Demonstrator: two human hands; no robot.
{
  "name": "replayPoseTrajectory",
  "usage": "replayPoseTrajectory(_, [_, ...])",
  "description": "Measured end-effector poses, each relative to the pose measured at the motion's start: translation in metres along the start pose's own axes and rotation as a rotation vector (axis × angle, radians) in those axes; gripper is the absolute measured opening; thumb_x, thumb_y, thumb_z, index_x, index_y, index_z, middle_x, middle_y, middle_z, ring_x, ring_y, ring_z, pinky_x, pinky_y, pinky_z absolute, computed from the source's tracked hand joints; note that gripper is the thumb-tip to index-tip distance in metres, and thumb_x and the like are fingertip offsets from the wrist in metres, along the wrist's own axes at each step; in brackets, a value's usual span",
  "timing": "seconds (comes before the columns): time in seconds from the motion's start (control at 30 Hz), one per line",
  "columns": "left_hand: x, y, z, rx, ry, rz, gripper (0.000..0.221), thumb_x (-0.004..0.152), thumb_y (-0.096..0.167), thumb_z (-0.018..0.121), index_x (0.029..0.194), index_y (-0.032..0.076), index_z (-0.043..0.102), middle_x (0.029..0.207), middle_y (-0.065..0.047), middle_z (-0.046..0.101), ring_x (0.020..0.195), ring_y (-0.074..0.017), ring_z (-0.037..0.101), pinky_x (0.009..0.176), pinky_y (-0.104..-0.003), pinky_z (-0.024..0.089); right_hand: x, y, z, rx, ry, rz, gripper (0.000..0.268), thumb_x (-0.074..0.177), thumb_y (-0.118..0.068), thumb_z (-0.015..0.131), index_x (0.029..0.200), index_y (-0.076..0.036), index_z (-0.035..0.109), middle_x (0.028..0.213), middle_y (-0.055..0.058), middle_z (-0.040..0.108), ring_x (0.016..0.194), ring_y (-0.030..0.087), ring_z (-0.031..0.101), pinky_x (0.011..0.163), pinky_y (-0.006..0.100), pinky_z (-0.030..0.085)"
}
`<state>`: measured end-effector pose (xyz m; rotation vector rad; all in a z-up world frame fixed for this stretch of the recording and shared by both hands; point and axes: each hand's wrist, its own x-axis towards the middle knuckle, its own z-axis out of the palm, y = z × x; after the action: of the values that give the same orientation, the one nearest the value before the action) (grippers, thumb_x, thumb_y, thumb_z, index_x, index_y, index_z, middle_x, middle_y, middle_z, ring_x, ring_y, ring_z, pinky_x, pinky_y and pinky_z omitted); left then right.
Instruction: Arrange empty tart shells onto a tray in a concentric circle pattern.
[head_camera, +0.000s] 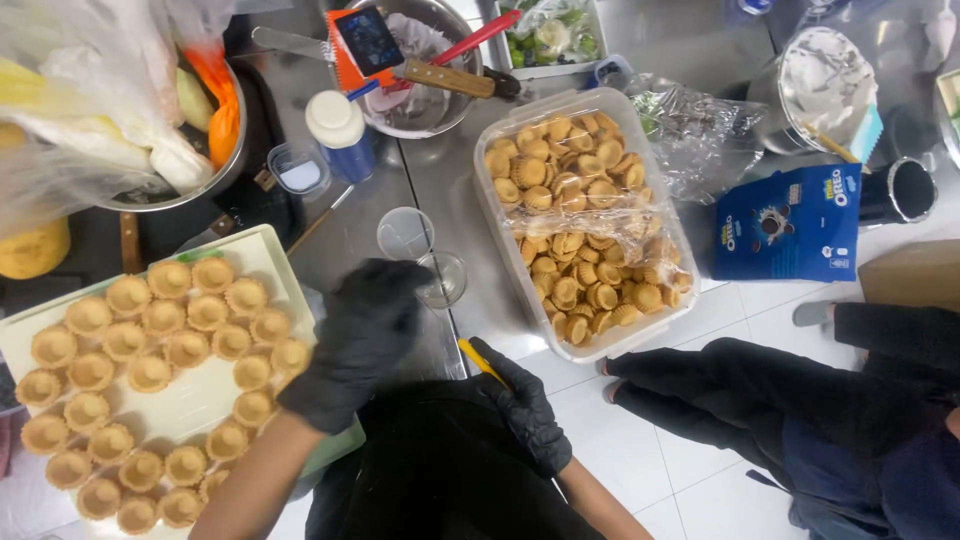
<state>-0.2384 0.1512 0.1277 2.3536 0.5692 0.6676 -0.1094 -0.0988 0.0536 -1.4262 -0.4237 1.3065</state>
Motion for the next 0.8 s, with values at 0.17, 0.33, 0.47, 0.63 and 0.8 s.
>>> replayPoseTrajectory(0.17, [0.060, 0.032, 0.176, -0.120, -0.299, 0.300, 0.032, 0.082, 0.011, 0.066, 0.114, 0.007, 0.067, 0.106, -0.012, 0.067, 0.102, -0.0330, 0.064, 0.087, -0.047, 0.054, -0.004, 0.045, -0.017, -0.266, 0.083, -0.090, 0.050, 0.099, -0.006, 0.059, 0.149, -0.006, 0.052, 0.137, 0.010, 0.068, 0.124, 0.018, 0.061, 0.107, 0.032, 0.047])
replayPoseTrajectory(0.33, [0.102, 0.020, 0.319, 0.006, -0.131, 0.461, 0.029, 0.087, 0.011, 0.060, 0.116, 0.008, 0.063, 0.118, -0.013, 0.065, 0.108, -0.0337, 0.061, 0.092, -0.046, 0.051, -0.020, 0.020, -0.014, -0.288, 0.094, -0.114, 0.055, 0.097, -0.003, 0.055, 0.151, -0.006, 0.051, 0.138, 0.011, 0.069, 0.127, 0.020, 0.061, 0.110, 0.034, 0.045])
replayPoseTrajectory(0.47, [0.124, 0.031, 0.340, 0.117, 0.010, 0.536, 0.035, 0.084, 0.009, 0.053, 0.119, 0.009, 0.060, 0.121, -0.013, 0.062, 0.115, -0.0328, 0.059, 0.100, -0.045, 0.049, -0.025, 0.021, -0.019, -0.134, 0.144, -0.077, 0.051, 0.100, -0.004, 0.054, 0.151, -0.007, 0.051, 0.133, 0.012, 0.070, 0.124, 0.020, 0.063, 0.110, 0.035, 0.046])
replayPoseTrajectory(0.63, [0.134, 0.037, 0.352, 0.205, -0.123, 0.483, 0.033, 0.091, 0.011, 0.056, 0.124, 0.009, 0.060, 0.113, -0.011, 0.060, 0.111, -0.0313, 0.059, 0.097, -0.046, 0.048, -0.026, 0.020, -0.024, -0.193, 0.206, -0.026, 0.051, 0.098, -0.005, 0.057, 0.149, -0.008, 0.052, 0.131, 0.011, 0.071, 0.123, 0.019, 0.064, 0.109, 0.034, 0.047])
replayPoseTrajectory(0.8, [0.141, 0.025, 0.352, 0.080, -0.146, 0.448, 0.032, 0.088, 0.011, 0.056, 0.119, 0.012, 0.064, 0.108, -0.011, 0.062, 0.102, -0.0314, 0.060, 0.085, -0.046, 0.051, -0.023, 0.007, -0.018, -0.164, 0.169, -0.041, 0.054, 0.097, -0.005, 0.060, 0.150, -0.009, 0.051, 0.135, 0.011, 0.070, 0.124, 0.018, 0.061, 0.111, 0.033, 0.044])
